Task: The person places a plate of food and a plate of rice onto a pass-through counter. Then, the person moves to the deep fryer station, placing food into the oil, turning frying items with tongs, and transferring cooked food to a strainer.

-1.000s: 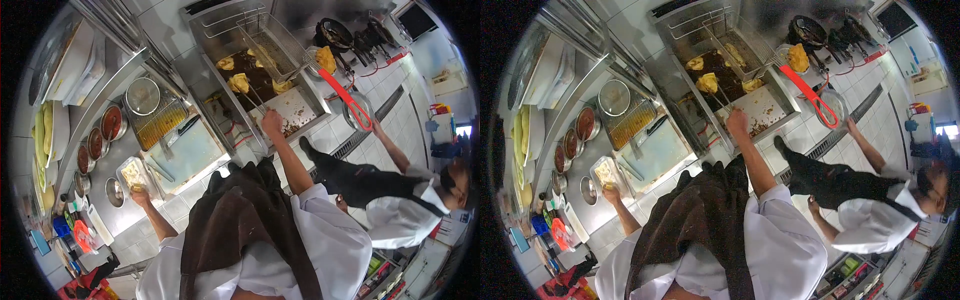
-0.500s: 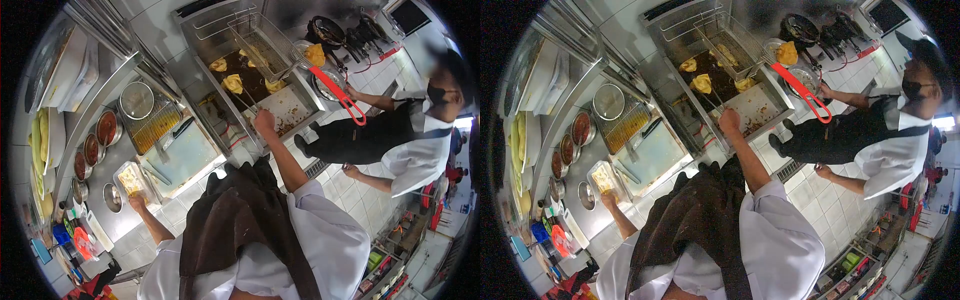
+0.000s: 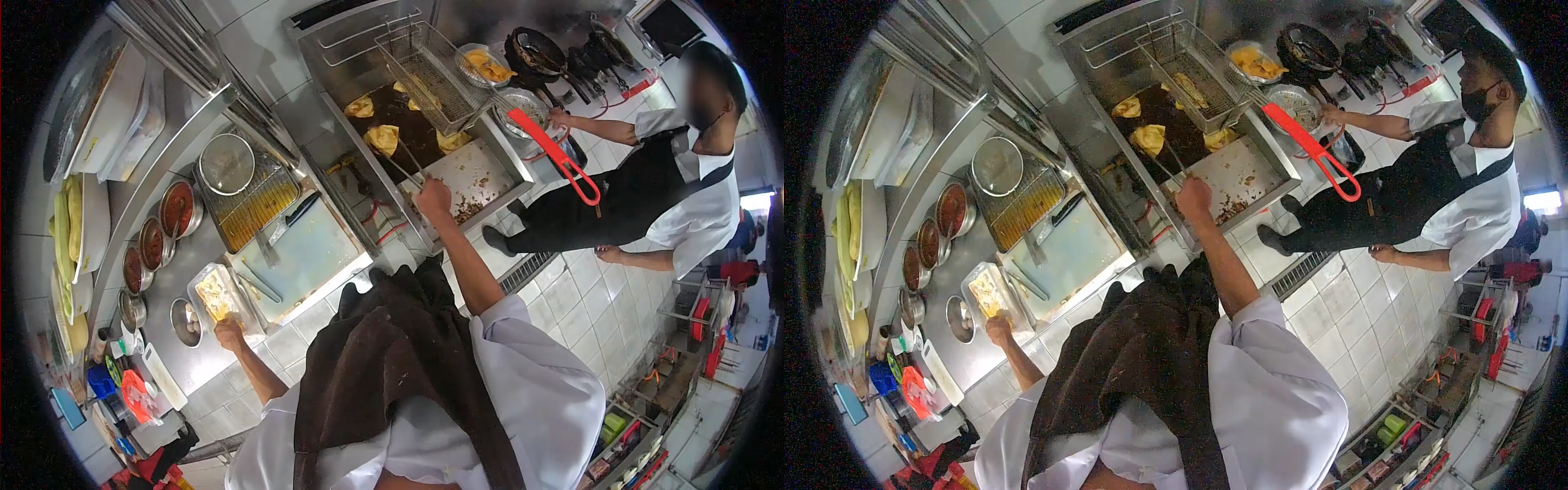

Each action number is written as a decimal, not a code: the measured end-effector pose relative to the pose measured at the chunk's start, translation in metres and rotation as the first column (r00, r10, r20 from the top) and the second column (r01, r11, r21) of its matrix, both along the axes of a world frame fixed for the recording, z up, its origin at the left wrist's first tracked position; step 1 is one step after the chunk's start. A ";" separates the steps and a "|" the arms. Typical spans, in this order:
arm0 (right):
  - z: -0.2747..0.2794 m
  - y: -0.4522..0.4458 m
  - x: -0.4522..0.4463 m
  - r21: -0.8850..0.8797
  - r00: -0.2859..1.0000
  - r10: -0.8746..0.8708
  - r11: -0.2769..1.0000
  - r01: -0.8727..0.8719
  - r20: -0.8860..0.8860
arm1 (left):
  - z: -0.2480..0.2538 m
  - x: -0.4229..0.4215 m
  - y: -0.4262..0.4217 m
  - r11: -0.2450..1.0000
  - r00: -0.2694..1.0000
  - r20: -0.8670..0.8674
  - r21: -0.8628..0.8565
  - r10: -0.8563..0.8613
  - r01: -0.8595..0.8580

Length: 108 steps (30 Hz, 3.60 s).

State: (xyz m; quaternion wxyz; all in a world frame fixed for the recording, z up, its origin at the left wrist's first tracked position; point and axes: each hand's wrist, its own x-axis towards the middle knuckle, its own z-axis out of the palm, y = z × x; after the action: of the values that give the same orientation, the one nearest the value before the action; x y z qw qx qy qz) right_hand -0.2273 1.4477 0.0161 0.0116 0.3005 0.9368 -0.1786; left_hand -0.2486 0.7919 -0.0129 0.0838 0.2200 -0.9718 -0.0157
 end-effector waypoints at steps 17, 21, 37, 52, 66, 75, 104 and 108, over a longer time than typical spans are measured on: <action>-0.007 0.000 -0.001 0.031 0.999 -0.020 0.999 0.021 -0.031 | 0.023 0.001 0.010 0.975 0.999 -0.022 0.218 -0.026 0.030; 0.004 0.002 0.005 -0.009 0.999 -0.021 1.000 0.021 0.024 | 0.026 0.000 0.011 0.963 0.998 -0.050 0.268 0.024 -0.009; -0.005 0.002 0.008 -0.048 0.997 -0.040 0.998 0.043 0.063 | -0.001 -0.004 -0.024 0.913 0.967 -0.250 0.383 -0.046 0.142; -0.012 0.007 -0.011 0.008 0.994 -0.032 0.999 0.033 -0.101 | 0.024 0.000 -0.010 0.933 0.978 -0.185 0.326 -0.097 0.155; 0.005 0.019 -0.041 0.025 0.990 -0.021 1.000 0.018 0.139 | 0.063 -0.007 0.012 0.756 0.880 -0.464 0.612 0.105 0.233; -0.003 0.029 -0.021 0.018 0.986 -0.168 0.986 0.168 -0.003 | 0.131 -0.060 0.142 0.660 0.910 -0.368 0.638 -0.192 0.397; -0.003 0.066 -0.038 -0.131 0.979 -0.108 0.988 0.086 -0.174 | 0.131 -0.177 0.516 0.309 0.639 -0.273 0.698 -0.719 0.646; 0.009 0.066 0.000 -0.152 0.973 -0.194 0.973 0.175 -0.121 | 0.117 -0.200 0.560 0.319 0.593 -0.283 0.631 -0.754 0.707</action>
State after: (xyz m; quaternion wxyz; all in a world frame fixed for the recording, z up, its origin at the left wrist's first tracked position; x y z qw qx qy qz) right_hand -0.2272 1.5141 0.0248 -0.0472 0.3722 0.8884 -0.2644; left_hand -0.4487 1.3519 0.1042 -0.0516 -0.2274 -0.8844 -0.4044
